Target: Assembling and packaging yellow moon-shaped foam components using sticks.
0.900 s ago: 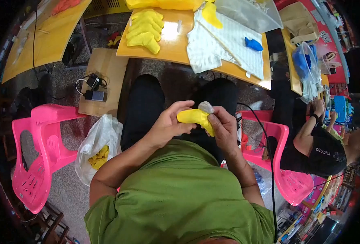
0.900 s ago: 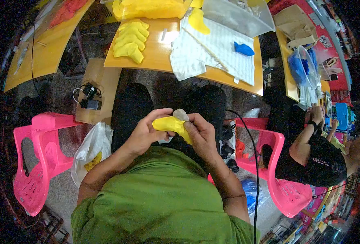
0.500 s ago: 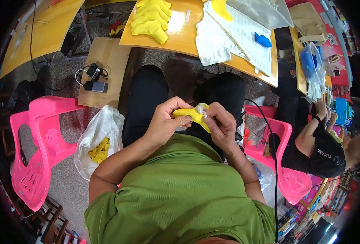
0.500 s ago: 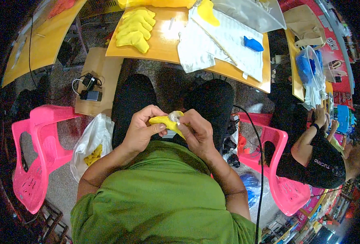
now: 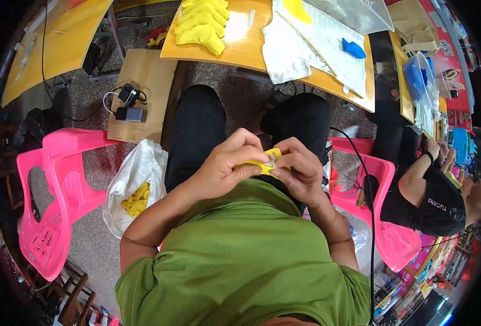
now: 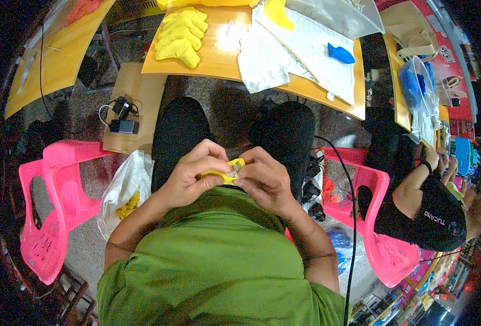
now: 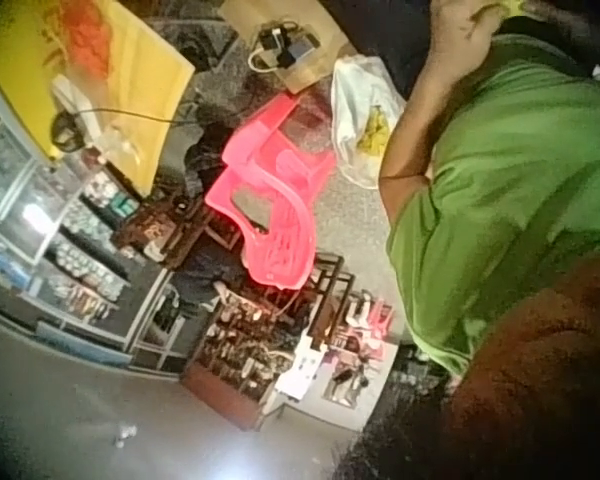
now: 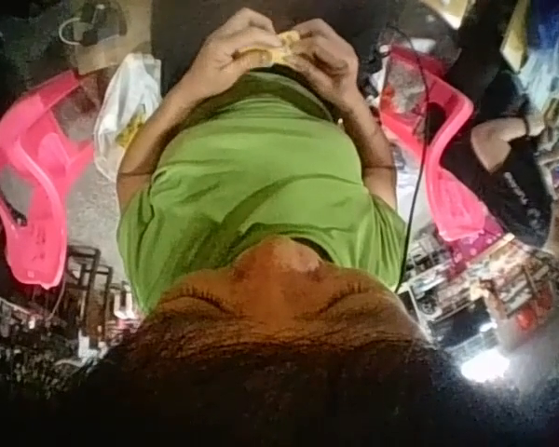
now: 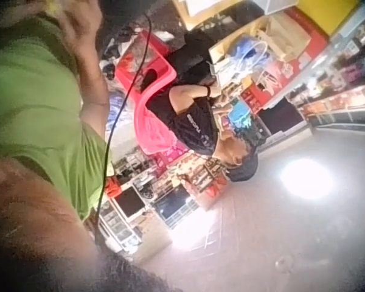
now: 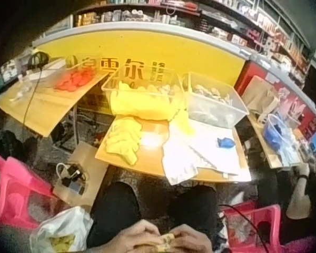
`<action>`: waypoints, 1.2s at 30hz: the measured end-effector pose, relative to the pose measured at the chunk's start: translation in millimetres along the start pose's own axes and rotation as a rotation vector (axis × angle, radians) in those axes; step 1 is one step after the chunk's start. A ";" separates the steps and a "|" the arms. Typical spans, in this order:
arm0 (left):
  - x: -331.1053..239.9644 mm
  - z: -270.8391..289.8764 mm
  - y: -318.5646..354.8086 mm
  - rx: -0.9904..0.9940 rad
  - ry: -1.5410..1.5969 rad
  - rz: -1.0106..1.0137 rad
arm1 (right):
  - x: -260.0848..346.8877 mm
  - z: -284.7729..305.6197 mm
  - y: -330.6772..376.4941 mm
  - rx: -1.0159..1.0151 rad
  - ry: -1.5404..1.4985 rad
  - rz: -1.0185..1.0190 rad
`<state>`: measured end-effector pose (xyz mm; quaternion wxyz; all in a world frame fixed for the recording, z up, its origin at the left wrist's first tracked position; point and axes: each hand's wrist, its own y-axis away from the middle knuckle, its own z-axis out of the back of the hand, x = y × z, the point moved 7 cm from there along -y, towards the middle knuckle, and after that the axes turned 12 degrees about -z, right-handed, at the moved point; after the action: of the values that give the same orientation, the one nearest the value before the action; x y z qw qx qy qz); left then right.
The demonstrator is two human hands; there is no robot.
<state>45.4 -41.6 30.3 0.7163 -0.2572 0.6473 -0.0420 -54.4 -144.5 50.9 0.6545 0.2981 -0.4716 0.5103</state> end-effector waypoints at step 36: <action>15.5 -9.7 -9.3 -0.187 0.156 0.249 | 2.2 16.3 1.5 -0.236 0.084 0.141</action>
<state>41.2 -58.8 19.8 0.6365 -0.2366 0.7288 0.0876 -60.9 -157.4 58.9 0.6667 0.1634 -0.5202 0.5081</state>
